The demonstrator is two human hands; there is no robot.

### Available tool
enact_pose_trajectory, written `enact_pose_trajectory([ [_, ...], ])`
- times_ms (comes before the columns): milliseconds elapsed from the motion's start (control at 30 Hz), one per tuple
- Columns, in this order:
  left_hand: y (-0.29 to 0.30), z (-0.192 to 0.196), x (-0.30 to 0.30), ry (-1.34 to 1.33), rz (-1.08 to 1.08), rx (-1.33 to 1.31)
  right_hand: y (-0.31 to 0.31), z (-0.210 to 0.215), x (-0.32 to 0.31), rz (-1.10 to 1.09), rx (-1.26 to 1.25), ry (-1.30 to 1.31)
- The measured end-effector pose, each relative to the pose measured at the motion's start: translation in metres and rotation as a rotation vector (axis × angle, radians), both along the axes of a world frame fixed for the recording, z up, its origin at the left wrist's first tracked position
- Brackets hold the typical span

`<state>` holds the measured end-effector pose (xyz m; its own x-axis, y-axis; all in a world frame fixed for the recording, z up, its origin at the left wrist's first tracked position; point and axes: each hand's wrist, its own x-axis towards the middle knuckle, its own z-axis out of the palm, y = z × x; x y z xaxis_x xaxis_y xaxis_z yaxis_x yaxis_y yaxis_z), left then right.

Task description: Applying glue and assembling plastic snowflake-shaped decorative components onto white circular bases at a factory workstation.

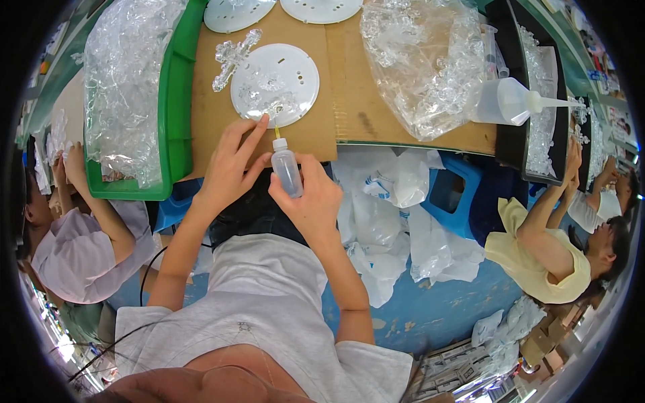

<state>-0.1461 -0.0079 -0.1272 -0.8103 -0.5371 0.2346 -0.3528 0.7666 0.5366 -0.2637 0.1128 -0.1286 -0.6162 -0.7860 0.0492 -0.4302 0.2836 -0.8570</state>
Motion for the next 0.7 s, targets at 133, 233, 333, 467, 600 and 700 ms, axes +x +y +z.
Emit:
enact_pose_trajectory([
  [133,0.0,0.001,-0.001,-0.002,0.004,-0.011,0.0,-0.003,-0.003,-0.001,-0.011,0.004],
  [233,-0.003,-0.002,0.004,-0.012,-0.006,0.023,0.0,0.0,-0.005,0.017,0.032,-0.014],
  [333,-0.006,-0.009,0.011,0.038,0.107,0.091,-0.001,-0.001,-0.008,-0.001,0.005,-0.05],
  [467,0.005,-0.01,0.003,0.033,0.085,-0.017,0.001,0.003,-0.018,0.0,-0.008,-0.033],
  [600,0.017,-0.003,-0.009,0.05,0.048,0.053,0.011,0.013,-0.026,-0.074,0.088,-0.09],
  [700,0.012,-0.004,-0.002,0.091,0.137,0.058,0.014,0.018,-0.023,-0.071,0.107,-0.095],
])
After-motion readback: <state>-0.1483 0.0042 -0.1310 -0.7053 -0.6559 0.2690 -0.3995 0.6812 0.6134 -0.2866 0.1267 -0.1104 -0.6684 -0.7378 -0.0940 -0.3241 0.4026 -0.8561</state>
